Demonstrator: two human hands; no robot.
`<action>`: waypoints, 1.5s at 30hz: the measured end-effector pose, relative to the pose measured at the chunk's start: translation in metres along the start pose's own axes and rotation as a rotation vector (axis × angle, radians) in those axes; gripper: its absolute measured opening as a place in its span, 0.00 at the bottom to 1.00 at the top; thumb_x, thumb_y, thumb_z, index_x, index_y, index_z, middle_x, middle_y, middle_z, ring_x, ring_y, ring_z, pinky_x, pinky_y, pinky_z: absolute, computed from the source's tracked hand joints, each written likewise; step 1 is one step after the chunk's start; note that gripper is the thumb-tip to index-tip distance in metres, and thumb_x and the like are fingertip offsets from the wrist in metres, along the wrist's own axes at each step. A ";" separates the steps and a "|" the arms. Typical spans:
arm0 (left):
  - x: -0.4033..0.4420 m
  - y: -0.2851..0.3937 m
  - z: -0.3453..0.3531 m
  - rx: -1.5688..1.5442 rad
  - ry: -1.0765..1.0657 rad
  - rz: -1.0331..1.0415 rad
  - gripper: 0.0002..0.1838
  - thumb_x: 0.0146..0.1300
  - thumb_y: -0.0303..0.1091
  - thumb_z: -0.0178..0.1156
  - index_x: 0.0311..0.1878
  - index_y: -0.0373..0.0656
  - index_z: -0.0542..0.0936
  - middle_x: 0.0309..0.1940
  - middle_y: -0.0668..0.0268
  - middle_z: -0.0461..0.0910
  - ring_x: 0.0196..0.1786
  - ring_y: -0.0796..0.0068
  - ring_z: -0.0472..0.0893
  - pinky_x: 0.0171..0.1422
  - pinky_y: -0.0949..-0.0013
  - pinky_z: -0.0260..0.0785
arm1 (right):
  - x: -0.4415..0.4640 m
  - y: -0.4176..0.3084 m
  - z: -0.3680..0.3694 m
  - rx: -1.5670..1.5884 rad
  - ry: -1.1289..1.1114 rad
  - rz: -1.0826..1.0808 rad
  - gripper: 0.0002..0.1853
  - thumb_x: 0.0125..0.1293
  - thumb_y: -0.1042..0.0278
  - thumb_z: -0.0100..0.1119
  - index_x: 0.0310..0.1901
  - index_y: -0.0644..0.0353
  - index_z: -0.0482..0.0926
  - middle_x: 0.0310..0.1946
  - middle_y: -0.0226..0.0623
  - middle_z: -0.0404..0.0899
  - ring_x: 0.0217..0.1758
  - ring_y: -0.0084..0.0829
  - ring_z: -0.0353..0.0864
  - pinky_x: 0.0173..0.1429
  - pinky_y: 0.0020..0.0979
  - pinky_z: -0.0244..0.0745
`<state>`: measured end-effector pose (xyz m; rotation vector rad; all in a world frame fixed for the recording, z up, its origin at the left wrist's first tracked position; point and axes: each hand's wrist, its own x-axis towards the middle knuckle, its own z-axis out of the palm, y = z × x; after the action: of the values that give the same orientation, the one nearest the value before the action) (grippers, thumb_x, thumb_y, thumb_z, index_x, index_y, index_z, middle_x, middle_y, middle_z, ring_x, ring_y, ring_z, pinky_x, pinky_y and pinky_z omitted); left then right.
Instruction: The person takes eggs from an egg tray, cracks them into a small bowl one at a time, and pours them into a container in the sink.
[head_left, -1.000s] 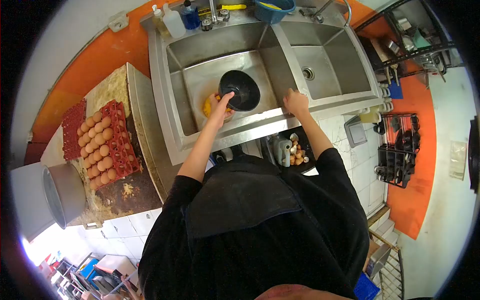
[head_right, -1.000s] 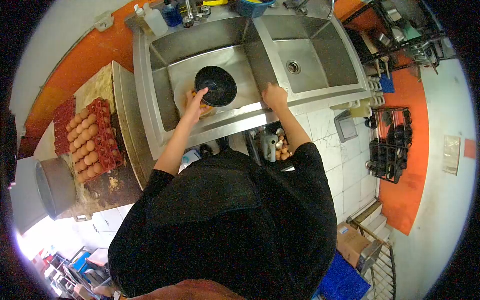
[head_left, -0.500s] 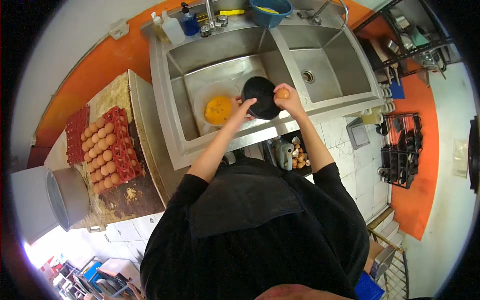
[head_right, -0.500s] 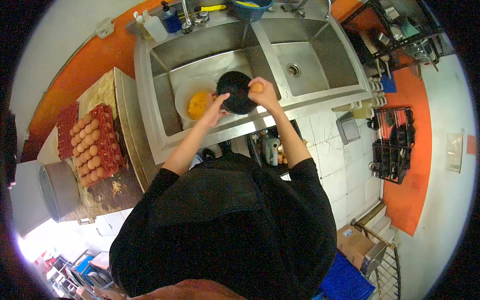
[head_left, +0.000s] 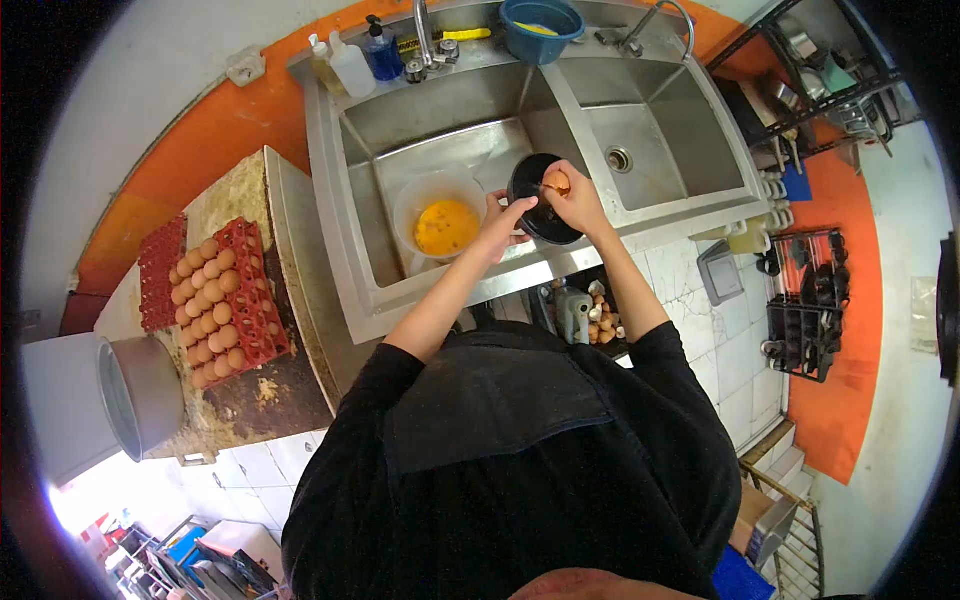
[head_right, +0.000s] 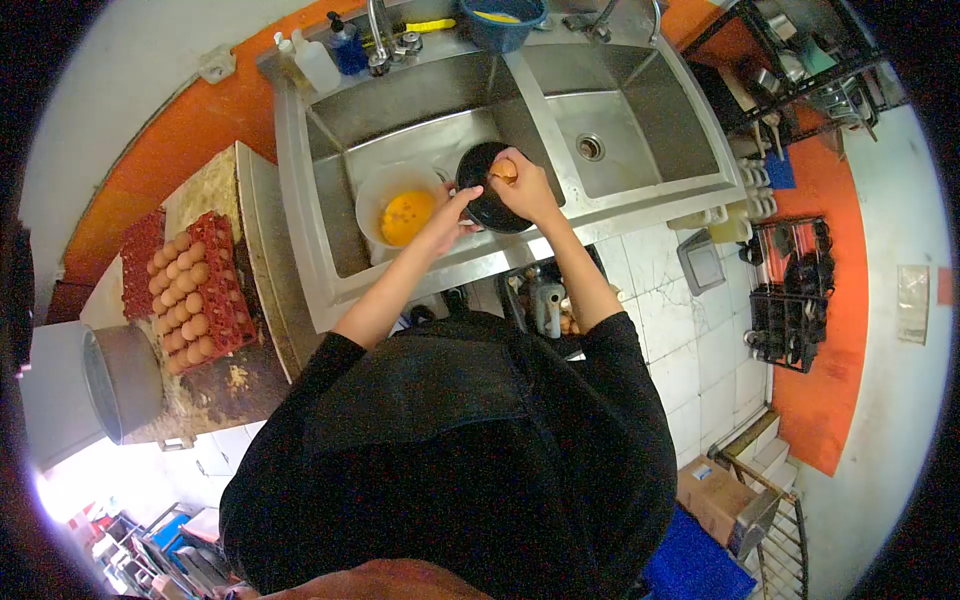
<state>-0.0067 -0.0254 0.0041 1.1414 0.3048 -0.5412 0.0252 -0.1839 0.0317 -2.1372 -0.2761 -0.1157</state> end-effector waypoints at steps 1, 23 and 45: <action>0.002 -0.002 -0.002 0.003 0.000 0.002 0.45 0.48 0.50 0.66 0.60 0.44 0.49 0.43 0.61 0.68 0.37 0.72 0.73 0.33 0.67 0.69 | 0.000 -0.005 -0.002 -0.032 0.003 -0.022 0.13 0.49 0.67 0.60 0.37 0.58 0.73 0.26 0.48 0.78 0.31 0.48 0.80 0.36 0.37 0.74; -0.018 0.010 -0.108 0.234 0.238 0.215 0.38 0.46 0.42 0.68 0.55 0.40 0.57 0.46 0.56 0.66 0.45 0.64 0.73 0.43 0.58 0.71 | -0.146 0.064 -0.044 -0.402 0.084 0.345 0.18 0.51 0.64 0.58 0.44 0.59 0.71 0.42 0.51 0.75 0.42 0.52 0.75 0.45 0.40 0.71; -0.086 -0.033 -0.159 -0.009 0.867 0.350 0.46 0.37 0.55 0.71 0.54 0.34 0.62 0.46 0.52 0.69 0.52 0.60 0.70 0.54 0.60 0.62 | -0.064 -0.316 0.370 0.041 -0.825 -0.894 0.20 0.54 0.60 0.59 0.48 0.58 0.71 0.36 0.39 0.76 0.38 0.37 0.78 0.42 0.37 0.74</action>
<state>-0.0896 0.1316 -0.0417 1.3385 0.8270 0.2946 -0.1217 0.2823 0.0740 -1.7646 -1.6725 0.2689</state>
